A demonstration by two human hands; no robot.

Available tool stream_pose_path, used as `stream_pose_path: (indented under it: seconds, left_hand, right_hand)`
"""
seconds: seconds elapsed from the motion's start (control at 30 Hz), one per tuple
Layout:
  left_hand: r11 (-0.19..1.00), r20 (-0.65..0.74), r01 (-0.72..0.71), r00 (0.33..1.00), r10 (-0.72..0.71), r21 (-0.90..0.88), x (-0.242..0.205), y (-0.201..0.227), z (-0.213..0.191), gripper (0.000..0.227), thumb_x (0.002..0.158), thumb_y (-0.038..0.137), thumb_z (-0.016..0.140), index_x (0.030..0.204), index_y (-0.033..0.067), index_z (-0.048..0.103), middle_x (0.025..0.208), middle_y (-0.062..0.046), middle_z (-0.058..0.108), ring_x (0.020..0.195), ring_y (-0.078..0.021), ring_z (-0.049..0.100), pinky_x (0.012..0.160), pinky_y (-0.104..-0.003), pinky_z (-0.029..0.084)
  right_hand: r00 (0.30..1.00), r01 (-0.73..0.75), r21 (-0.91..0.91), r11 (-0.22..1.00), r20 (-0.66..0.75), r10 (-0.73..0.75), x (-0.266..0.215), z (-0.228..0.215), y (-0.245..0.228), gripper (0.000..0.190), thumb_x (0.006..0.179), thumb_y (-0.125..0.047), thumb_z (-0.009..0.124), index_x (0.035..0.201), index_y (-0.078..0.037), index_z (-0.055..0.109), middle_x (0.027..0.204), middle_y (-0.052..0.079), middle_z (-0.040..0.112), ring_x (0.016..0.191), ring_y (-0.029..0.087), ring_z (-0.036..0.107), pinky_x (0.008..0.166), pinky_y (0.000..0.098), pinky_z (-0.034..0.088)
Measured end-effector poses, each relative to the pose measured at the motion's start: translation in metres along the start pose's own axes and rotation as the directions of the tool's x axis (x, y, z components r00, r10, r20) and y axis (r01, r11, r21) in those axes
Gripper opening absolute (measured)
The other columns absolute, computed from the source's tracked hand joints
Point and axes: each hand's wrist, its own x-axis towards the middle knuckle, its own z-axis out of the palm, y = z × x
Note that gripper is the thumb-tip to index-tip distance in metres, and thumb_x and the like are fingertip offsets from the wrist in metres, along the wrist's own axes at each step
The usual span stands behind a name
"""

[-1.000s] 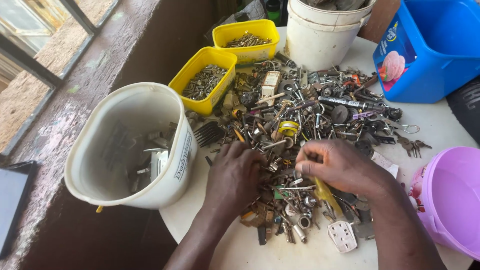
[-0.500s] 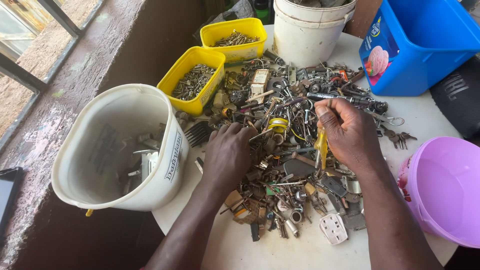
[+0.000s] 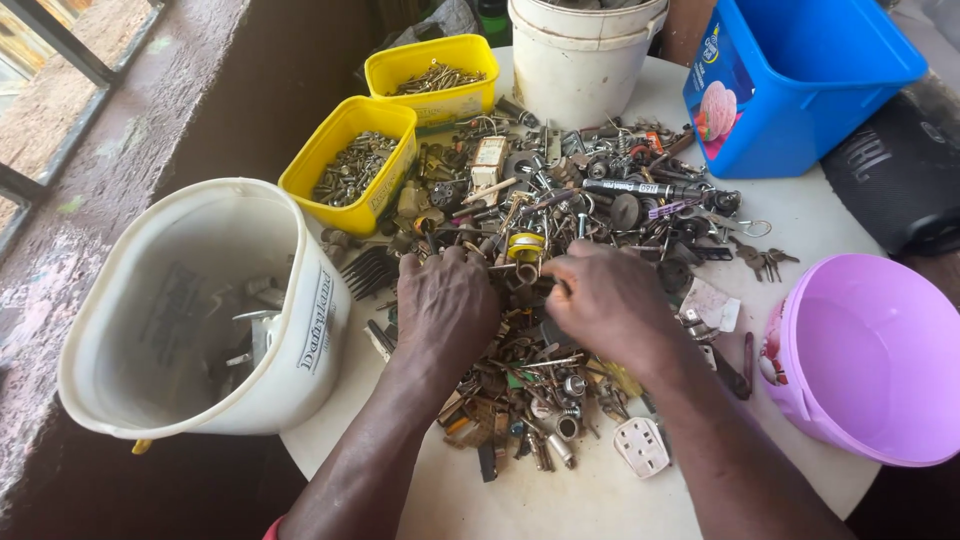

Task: The person sorts a large pile of mixed metal hardware on a white table, picking up items like screws, bolts, and electrical components by hand. They place selected items into a white bucket and occasionally move other containers on the table.

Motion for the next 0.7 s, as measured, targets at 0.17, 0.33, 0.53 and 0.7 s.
stream_pose_path:
  seconds: [0.17,0.33,0.53,0.7]
  left_hand:
    - [0.999,0.039,0.0,0.999,0.001,-0.033,-0.006,0.001,-0.011,0.044,0.096,0.017,0.042,0.128,0.0077,0.071,0.108,-0.014,0.076,0.094,-0.0279,0.075,0.089,-0.045,0.041]
    - [0.975,0.068,-0.029,0.997,0.045,-0.222,0.003,-0.02,-0.001,0.04,0.093,0.028,0.05,0.123,0.012,0.073,0.102,-0.009,0.076,0.095,-0.033,0.077,0.091,-0.047,0.047]
    - [0.904,0.004,-0.06,0.998,0.068,-0.422,0.005,-0.034,0.006,0.028,0.085,0.036,0.07,0.105,0.0155,0.073,0.1,-0.011,0.073,0.097,-0.0358,0.075,0.09,-0.05,0.051]
    - [0.669,-0.147,-0.028,0.982,-0.122,-0.743,0.001,-0.038,0.023,0.03,0.091,0.038,0.079,0.104,0.0153,0.066,0.082,-0.017,0.072,0.086,-0.0458,0.075,0.078,-0.058,0.055]
  right_hand:
    - [0.998,0.056,-0.256,0.965,0.037,-0.047,0.005,0.01,-0.009,0.046,0.1,-0.015,0.065,0.145,-0.026,0.071,0.086,0.001,0.06,0.075,0.017,0.061,0.08,0.0396,0.048]
    - [0.995,0.093,-0.25,0.964,0.055,-0.082,0.01,0.013,-0.008,0.037,0.099,-0.014,0.069,0.133,-0.025,0.077,0.087,0.002,0.06,0.077,0.018,0.063,0.079,0.0404,0.047]
    - [0.997,0.067,-0.009,0.998,0.024,-0.066,0.006,0.002,-0.012,0.011,0.092,-0.012,0.072,0.1,-0.013,0.079,0.096,0.009,0.063,0.078,0.022,0.07,0.072,0.0382,0.056]
    - [0.994,0.054,0.356,0.933,-0.109,-0.016,0.003,-0.01,-0.001,0.011,0.088,-0.009,0.076,0.096,-0.003,0.077,0.105,0.019,0.075,0.087,0.035,0.079,0.069,0.0415,0.064]
